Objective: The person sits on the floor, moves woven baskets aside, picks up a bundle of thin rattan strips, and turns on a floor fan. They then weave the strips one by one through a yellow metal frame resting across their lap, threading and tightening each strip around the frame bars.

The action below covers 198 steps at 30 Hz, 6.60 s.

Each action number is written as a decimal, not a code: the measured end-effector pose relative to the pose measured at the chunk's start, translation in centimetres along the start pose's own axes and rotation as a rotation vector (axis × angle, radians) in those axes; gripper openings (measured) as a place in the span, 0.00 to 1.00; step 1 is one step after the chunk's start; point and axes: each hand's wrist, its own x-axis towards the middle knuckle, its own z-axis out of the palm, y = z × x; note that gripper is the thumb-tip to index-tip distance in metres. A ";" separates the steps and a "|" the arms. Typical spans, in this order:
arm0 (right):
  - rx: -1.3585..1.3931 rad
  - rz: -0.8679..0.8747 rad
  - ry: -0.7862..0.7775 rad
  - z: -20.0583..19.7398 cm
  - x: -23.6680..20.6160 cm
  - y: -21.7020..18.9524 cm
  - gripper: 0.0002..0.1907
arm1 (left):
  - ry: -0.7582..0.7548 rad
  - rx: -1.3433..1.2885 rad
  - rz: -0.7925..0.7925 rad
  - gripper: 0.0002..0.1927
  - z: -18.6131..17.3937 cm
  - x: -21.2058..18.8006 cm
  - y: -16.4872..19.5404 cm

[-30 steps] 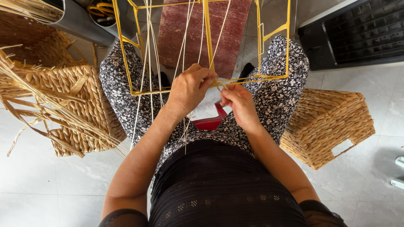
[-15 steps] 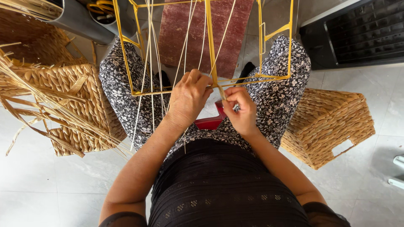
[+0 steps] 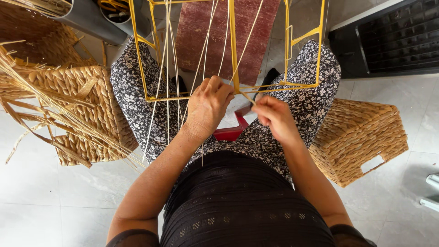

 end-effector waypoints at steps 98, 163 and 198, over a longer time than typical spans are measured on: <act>0.415 -0.025 0.028 1.9 1.2 -3.6 0.19 | 0.000 -0.040 -0.081 0.06 0.4 1.5 0.9; 0.235 -0.217 0.021 2.7 4.6 3.8 0.19 | -0.098 -0.067 -0.139 0.09 1.5 2.4 0.3; 0.134 -0.107 0.096 2.0 1.7 -3.1 0.18 | 0.152 0.026 0.116 0.14 1.3 -0.1 1.5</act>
